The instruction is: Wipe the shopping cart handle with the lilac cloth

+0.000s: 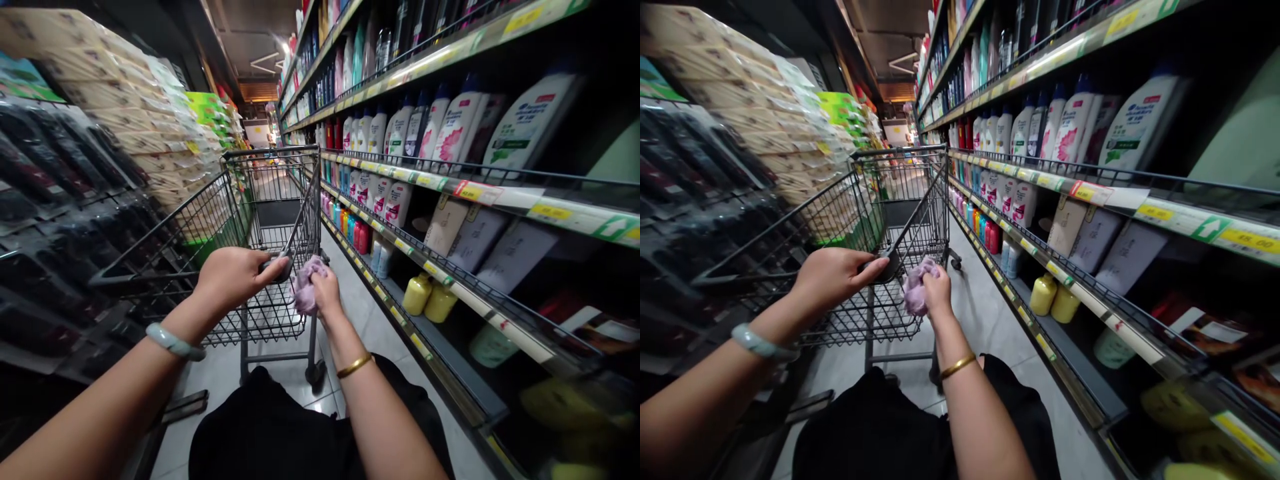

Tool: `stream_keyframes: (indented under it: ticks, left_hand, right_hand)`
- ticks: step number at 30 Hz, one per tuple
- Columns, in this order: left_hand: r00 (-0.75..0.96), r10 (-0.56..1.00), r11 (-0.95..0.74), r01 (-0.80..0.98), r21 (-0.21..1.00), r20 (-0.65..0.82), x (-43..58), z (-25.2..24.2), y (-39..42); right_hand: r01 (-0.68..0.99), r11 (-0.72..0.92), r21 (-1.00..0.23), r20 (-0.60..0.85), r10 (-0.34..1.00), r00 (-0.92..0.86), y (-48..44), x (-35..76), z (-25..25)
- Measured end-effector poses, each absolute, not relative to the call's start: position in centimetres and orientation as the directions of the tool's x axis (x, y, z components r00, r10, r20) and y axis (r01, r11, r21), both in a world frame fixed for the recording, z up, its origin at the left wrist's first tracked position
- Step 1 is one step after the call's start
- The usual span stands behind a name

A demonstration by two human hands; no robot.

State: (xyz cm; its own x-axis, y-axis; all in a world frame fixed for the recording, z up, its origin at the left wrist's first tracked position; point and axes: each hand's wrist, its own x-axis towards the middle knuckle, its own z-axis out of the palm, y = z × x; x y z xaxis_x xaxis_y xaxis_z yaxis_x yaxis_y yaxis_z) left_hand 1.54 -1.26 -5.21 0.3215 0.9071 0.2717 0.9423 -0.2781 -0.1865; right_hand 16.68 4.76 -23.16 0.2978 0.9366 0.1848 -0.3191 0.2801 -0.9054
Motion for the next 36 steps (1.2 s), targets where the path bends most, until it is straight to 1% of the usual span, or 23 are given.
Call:
stream_keyframes:
  ticks: [2,3,6,8,9,11,14,15,16,17,19,21,22,23,24,26,27,28,29,31,33,35,36]
  left_hand:
    - [0.327,0.903,-0.289,0.942,-0.171,0.277,1.3,-5.2,-1.5]
    - [0.33,0.901,-0.293,0.942,-0.166,0.281,1.2,-5.2,-1.6]
    - [0.325,0.9,-0.293,0.944,-0.149,0.291,1.1,-5.3,-1.9]
    - [0.32,0.9,-0.291,0.947,-0.138,0.295,1.0,-5.3,-2.0]
    - [0.319,0.9,-0.291,0.947,-0.135,0.298,0.9,-5.3,-2.0]
    - [0.325,0.897,-0.297,0.945,-0.134,0.301,0.8,-5.4,-2.1]
    - [0.337,0.892,-0.309,0.941,-0.138,0.3,0.5,-5.6,-2.2]
    - [0.341,0.891,-0.313,0.94,-0.139,0.3,0.4,-5.6,-2.2]
    - [0.343,0.89,-0.316,0.939,-0.137,0.3,0.3,-5.7,-2.3]
    - [0.345,0.89,-0.318,0.938,-0.135,0.3,0.3,-5.7,-2.3]
    - [0.349,0.888,-0.324,0.937,-0.129,0.299,0.2,-5.7,-2.4]
    - [0.353,0.886,-0.332,0.936,-0.12,0.302,0.2,-5.7,-2.5]
    - [0.356,0.884,-0.336,0.935,-0.116,0.302,0.2,-5.7,-2.6]
    - [0.358,0.883,-0.34,0.934,-0.112,0.304,0.1,-5.7,-2.7]
    - [0.362,0.881,-0.345,0.932,-0.109,0.306,0.1,-5.7,-2.8]
    - [0.369,0.877,-0.353,0.929,-0.106,0.309,0.0,-5.8,-2.9]
    - [0.374,0.873,-0.359,0.927,-0.108,0.312,-0.1,-5.8,-2.9]
    - [0.379,0.87,-0.363,0.925,-0.11,0.315,-0.1,-5.8,-2.9]
    - [0.384,0.867,-0.367,0.923,-0.113,0.317,-0.2,-5.9,-3.0]
    - [0.391,0.864,-0.373,0.92,-0.119,0.319,-0.2,-5.9,-3.0]
    - [0.395,0.86,-0.376,0.919,-0.122,0.324,-0.2,-5.9,-3.0]
    - [0.4,0.853,-0.38,0.916,-0.125,0.334,-0.2,-5.9,-3.1]
    - [0.402,0.851,-0.382,0.915,-0.127,0.337,-0.2,-5.9,-3.1]
  right_hand:
    - [-0.337,0.347,-0.875,0.234,0.913,0.333,4.4,16.9,-21.9]
    - [-0.314,0.378,-0.871,0.269,0.902,0.339,4.3,17.0,-21.5]
    - [-0.123,0.422,-0.898,0.363,0.869,0.337,4.2,17.1,-21.6]
    - [0.001,0.382,-0.924,0.359,0.867,0.345,4.0,17.0,-21.8]
    - [0.015,0.36,-0.933,0.342,0.874,0.346,3.7,17.0,-21.5]
    - [-0.075,0.36,-0.93,0.322,0.896,0.305,2.8,17.1,-20.3]
    - [-0.337,0.384,-0.86,0.371,0.923,0.103,1.2,17.4,-17.9]
    - [-0.387,0.379,-0.84,0.396,0.917,0.04,1.0,17.5,-17.4]
    - [-0.394,0.386,-0.834,0.416,0.909,0.011,0.9,17.6,-17.4]
    - [-0.355,0.401,-0.844,0.422,0.907,0.022,1.1,17.6,-17.8]
    - [-0.193,0.389,-0.901,0.371,0.921,0.121,2.0,17.6,-19.3]
    - [-0.069,0.281,-0.957,0.259,0.938,0.228,3.0,17.4,-20.9]
    - [-0.066,0.238,-0.969,0.213,0.94,0.265,3.2,17.2,-21.2]
    - [-0.099,0.231,-0.968,0.194,0.937,0.29,3.2,17.0,-21.2]
    - [-0.156,0.263,-0.952,0.206,0.928,0.309,2.9,16.8,-20.8]
    - [-0.268,0.375,-0.887,0.286,0.904,0.317,2.1,16.5,-19.3]
    - [-0.291,0.425,-0.857,0.335,0.889,0.311,1.7,16.5,-18.5]
    - [-0.275,0.469,-0.839,0.383,0.869,0.313,1.3,16.5,-18.0]
    - [-0.216,0.509,-0.833,0.429,0.841,0.329,1.2,16.5,-17.8]
    - [-0.018,0.534,-0.845,0.485,0.78,0.396,1.5,16.4,-18.7]
    - [0.136,0.447,-0.884,0.456,0.765,0.454,2.4,16.2,-20.5]
    - [0.17,0.339,-0.925,0.378,0.792,0.479,3.0,15.9,-21.8]
    - [0.166,0.318,-0.933,0.358,0.798,0.485,3.1,15.8,-21.9]
